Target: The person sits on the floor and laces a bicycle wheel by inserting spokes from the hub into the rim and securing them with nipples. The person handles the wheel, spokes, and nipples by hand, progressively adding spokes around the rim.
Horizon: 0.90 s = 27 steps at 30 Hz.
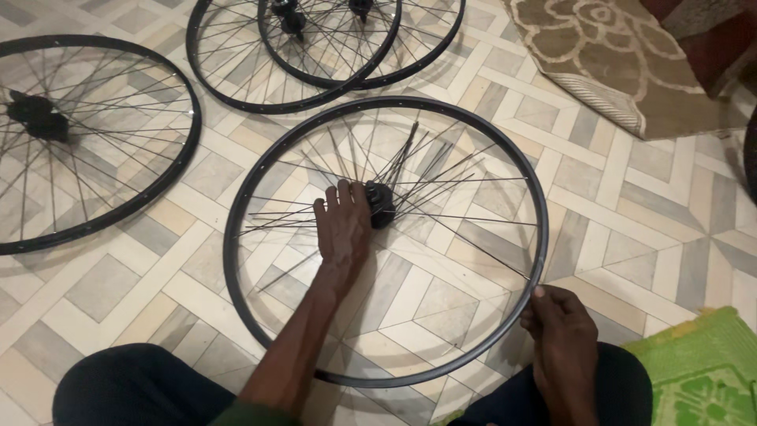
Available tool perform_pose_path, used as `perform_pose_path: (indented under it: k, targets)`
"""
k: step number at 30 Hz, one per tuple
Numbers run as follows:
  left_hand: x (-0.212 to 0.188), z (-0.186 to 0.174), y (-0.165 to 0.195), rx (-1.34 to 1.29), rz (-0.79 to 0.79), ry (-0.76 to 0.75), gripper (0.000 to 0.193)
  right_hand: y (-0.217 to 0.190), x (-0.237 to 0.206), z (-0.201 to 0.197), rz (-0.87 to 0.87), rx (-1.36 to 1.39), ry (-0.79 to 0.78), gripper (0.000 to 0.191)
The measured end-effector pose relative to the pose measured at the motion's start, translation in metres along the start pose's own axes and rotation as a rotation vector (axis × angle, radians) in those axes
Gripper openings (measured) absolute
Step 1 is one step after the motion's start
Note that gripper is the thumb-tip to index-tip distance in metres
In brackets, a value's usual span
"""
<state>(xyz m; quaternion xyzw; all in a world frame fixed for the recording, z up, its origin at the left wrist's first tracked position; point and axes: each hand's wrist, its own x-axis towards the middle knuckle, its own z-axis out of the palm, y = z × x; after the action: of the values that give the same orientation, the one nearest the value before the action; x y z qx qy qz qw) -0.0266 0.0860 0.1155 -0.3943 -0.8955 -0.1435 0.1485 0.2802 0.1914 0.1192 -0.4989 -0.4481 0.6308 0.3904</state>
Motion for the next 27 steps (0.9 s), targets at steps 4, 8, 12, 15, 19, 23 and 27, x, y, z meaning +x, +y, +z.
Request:
perform_pose_path:
  k: [4,8,12,15,19,23,27]
  targets:
    - [-0.007,0.008,-0.002,0.145,0.067,0.061,0.047,-0.004,-0.005,0.003,-0.047,-0.03,0.05,0.019]
    - [-0.026,0.007,0.0,0.032,-0.011,-0.01,0.036,-0.01,-0.022,-0.002,-0.047,-0.2,0.036,0.024]
    - [-0.031,0.004,-0.005,0.015,-0.012,-0.054,0.032,-0.015,-0.023,0.001,-0.059,-0.206,0.018,0.024]
    - [-0.031,0.001,-0.012,-0.115,-0.017,-0.063,0.036,-0.019,-0.017,0.006,-0.092,-0.187,0.022,0.023]
    - [-0.04,-0.003,-0.015,-0.339,0.004,0.021,0.028,-0.017,-0.01,0.009,-0.115,-0.196,0.035,0.022]
    - [-0.046,-0.006,-0.009,-0.336,0.047,-0.012,0.017,-0.011,0.0,0.006,-0.066,-0.138,0.057,0.022]
    - [-0.037,-0.016,-0.007,-0.381,-0.02,-0.086,0.019,-0.01,0.003,0.002,-0.115,-0.178,0.052,0.023]
